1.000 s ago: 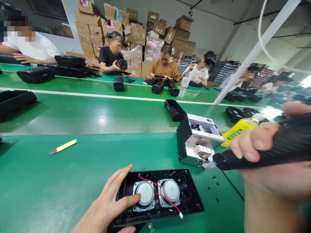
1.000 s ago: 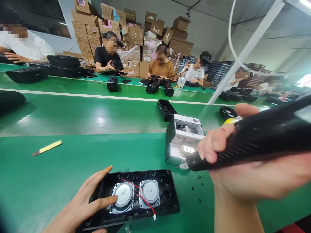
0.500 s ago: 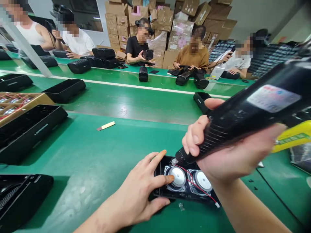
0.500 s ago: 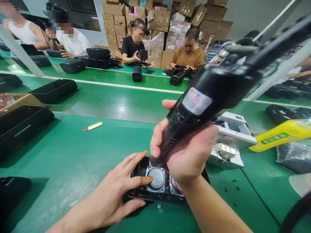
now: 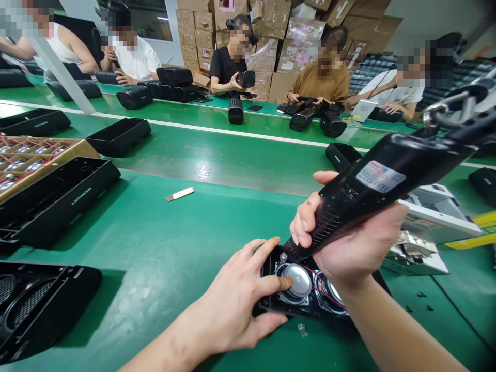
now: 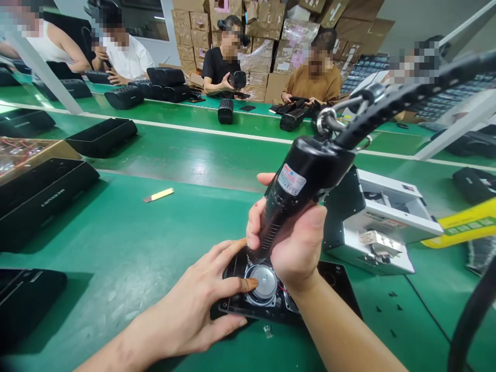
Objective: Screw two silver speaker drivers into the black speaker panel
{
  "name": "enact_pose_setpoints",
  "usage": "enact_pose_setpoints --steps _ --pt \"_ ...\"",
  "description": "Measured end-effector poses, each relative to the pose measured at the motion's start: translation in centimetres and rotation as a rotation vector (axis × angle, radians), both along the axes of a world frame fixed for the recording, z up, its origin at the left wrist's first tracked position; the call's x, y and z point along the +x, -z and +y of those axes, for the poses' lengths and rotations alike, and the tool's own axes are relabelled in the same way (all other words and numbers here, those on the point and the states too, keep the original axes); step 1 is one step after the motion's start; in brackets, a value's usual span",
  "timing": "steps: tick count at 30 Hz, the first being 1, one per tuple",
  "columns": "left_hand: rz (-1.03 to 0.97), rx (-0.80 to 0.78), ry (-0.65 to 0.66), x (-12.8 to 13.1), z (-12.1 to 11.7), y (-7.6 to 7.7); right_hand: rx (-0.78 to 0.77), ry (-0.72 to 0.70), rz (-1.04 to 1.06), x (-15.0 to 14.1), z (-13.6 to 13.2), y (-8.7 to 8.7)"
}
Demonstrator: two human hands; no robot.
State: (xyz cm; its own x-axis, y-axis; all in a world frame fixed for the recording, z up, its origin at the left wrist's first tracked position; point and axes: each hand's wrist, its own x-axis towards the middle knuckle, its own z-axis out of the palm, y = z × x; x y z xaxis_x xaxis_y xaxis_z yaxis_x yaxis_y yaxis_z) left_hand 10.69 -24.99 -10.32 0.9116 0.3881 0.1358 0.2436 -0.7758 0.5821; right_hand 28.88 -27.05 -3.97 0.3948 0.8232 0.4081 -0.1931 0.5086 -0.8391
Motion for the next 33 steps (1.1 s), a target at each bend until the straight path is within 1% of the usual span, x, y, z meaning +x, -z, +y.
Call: enact_pose_setpoints --steps 7,15,20,24,27,30,33 --pt "0.003 -0.003 -0.007 0.0 0.1 -0.1 0.034 -0.033 -0.047 0.2 0.3 0.7" --pt "-0.020 -0.009 -0.005 0.2 0.0 -0.1 0.022 -0.049 -0.037 0.1 0.2 1.2" --pt "-0.022 -0.016 -0.011 0.2 0.1 -0.1 0.017 -0.128 -0.070 0.3 0.1 1.7" --pt "0.009 -0.015 -0.018 0.0 0.1 -0.1 -0.004 -0.178 -0.013 0.2 0.3 2.3" --pt "0.008 -0.008 -0.014 0.0 0.1 -0.1 0.013 -0.196 -0.012 0.2 0.4 2.7" --pt "-0.033 0.019 -0.005 0.2 0.3 0.1 0.031 -0.226 -0.025 0.2 0.5 3.0" --pt "-0.087 0.065 0.007 0.5 0.7 0.7 0.039 -0.229 -0.028 0.4 0.5 3.3"
